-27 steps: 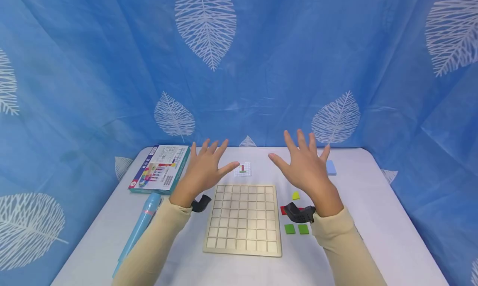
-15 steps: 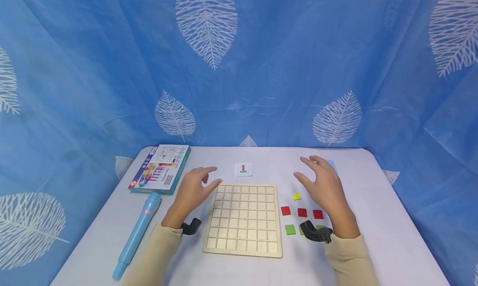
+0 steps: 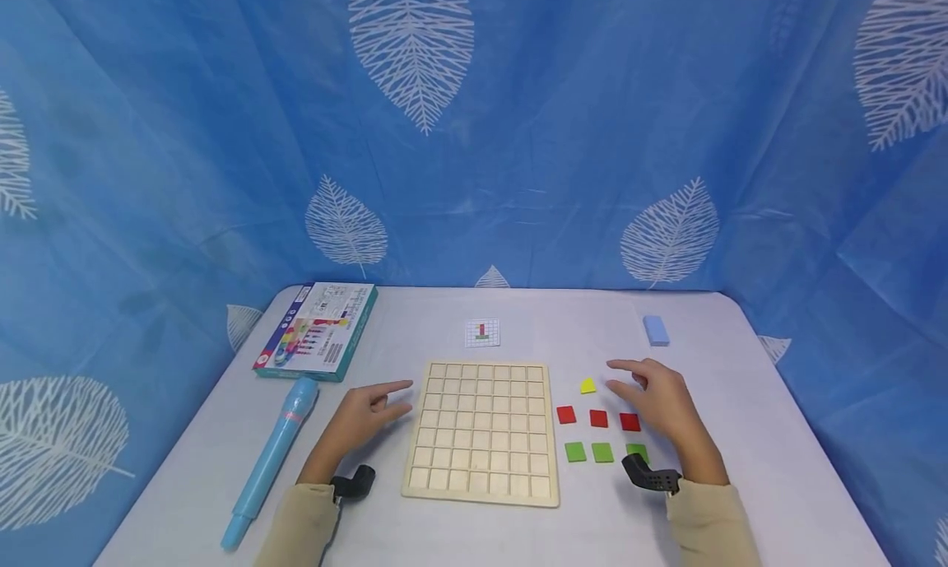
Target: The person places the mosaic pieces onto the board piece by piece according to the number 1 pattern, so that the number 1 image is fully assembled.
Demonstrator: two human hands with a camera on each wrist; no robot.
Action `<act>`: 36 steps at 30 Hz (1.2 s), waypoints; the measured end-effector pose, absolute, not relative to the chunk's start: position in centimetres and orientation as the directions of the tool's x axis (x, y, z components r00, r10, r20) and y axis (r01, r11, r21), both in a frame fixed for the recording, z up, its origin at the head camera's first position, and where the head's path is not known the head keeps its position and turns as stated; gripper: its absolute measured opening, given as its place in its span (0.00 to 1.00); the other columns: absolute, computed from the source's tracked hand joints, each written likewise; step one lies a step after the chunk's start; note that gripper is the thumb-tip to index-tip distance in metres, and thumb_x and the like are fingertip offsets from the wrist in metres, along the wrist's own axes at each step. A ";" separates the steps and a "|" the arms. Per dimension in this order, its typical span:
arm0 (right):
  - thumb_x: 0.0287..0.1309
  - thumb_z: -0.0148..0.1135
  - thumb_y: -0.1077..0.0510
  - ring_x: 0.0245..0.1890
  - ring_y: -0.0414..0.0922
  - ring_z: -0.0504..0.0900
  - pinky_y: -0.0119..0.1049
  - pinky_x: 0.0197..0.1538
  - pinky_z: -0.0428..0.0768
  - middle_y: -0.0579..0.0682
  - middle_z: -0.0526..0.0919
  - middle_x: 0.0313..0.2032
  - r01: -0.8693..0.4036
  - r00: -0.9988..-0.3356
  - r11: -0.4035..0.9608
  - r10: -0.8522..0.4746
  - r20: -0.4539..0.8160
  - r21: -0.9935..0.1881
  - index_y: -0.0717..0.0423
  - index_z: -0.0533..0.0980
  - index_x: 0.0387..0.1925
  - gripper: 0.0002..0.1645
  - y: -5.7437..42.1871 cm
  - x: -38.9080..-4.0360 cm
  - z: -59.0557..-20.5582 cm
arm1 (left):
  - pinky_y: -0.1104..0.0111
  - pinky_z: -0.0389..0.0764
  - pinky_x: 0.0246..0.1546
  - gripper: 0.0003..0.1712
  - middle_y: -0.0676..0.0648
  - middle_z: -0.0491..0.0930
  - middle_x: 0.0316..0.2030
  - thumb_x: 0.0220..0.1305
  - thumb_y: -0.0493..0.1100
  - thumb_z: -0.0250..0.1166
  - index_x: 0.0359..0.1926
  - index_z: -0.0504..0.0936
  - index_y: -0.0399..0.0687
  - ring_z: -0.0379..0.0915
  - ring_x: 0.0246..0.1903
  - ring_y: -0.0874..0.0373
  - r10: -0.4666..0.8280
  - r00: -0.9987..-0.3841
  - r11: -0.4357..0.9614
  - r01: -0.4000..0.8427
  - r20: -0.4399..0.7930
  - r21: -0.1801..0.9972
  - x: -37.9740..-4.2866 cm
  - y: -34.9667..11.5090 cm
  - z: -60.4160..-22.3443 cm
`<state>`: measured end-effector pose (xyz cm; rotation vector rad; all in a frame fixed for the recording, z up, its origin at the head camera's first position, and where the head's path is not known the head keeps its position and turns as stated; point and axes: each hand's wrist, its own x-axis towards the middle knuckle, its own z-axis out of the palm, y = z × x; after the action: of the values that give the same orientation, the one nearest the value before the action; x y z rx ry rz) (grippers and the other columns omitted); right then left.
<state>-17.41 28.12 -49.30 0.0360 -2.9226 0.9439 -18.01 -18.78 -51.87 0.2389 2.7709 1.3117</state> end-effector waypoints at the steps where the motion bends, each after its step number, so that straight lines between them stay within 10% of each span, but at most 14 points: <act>1: 0.62 0.73 0.52 0.39 0.52 0.73 0.41 0.36 0.75 0.55 0.79 0.36 -0.037 -0.998 0.805 -0.001 0.061 -0.592 0.53 0.82 0.60 0.25 28.2 -17.6 -49.9 | 0.70 0.61 0.20 0.24 0.55 0.64 0.14 0.64 0.52 0.73 0.60 0.85 0.58 0.58 0.16 0.62 0.181 -0.983 0.620 0.110 -0.005 0.776 -18.0 -18.9 -52.1; 5: 0.61 0.73 0.46 0.46 0.58 0.79 0.50 0.44 0.80 0.62 0.83 0.50 0.007 -1.000 0.770 0.020 0.014 -0.637 0.51 0.82 0.60 0.28 28.4 -18.1 -51.9 | 0.70 0.62 0.20 0.25 0.55 0.65 0.15 0.64 0.55 0.72 0.61 0.85 0.59 0.59 0.16 0.62 0.226 -0.973 0.606 0.113 -0.034 0.787 -18.0 -19.5 -52.9; 11: 0.58 0.73 0.37 0.30 0.46 0.81 0.36 0.32 0.74 0.50 0.83 0.26 0.051 -0.999 0.719 0.034 -0.038 -0.693 0.49 0.81 0.63 0.35 28.5 -18.0 -53.5 | 0.71 0.61 0.20 0.24 0.57 0.63 0.14 0.63 0.56 0.73 0.59 0.86 0.59 0.56 0.16 0.64 0.276 -0.960 0.588 0.134 -0.042 0.798 -17.5 -19.9 -53.5; 21: 0.60 0.70 0.35 0.20 0.44 0.61 0.38 0.26 0.59 0.43 0.61 0.17 -0.035 -0.999 0.844 -0.011 0.048 -0.536 0.46 0.80 0.64 0.36 27.8 -18.2 -53.7 | 0.72 0.61 0.20 0.25 0.58 0.63 0.15 0.61 0.55 0.75 0.58 0.86 0.56 0.58 0.16 0.65 0.319 -0.946 0.615 0.158 -0.060 0.773 -17.9 -19.4 -53.2; 31: 0.63 0.69 0.39 0.37 0.48 0.77 0.39 0.28 0.66 0.54 0.85 0.36 -0.047 -0.999 0.872 -0.034 0.036 -0.488 0.45 0.80 0.64 0.31 27.3 -18.1 -53.9 | 0.72 0.60 0.19 0.23 0.57 0.64 0.14 0.61 0.52 0.76 0.57 0.87 0.56 0.57 0.16 0.65 0.321 -0.945 0.617 0.152 -0.070 0.772 -17.9 -19.4 -53.2; 36: 0.64 0.68 0.39 0.33 0.46 0.76 0.38 0.28 0.64 0.46 0.77 0.22 -0.040 -0.999 0.872 -0.018 0.051 -0.487 0.46 0.81 0.63 0.30 27.2 -18.3 -54.1 | 0.72 0.60 0.19 0.23 0.58 0.64 0.14 0.61 0.52 0.75 0.57 0.87 0.56 0.57 0.16 0.65 0.320 -0.945 0.613 0.150 -0.070 0.776 -17.9 -19.5 -53.2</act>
<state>-18.32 27.22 -54.14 0.0469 -2.9966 0.7817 -17.92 -19.45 -53.22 0.3890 2.6358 1.2393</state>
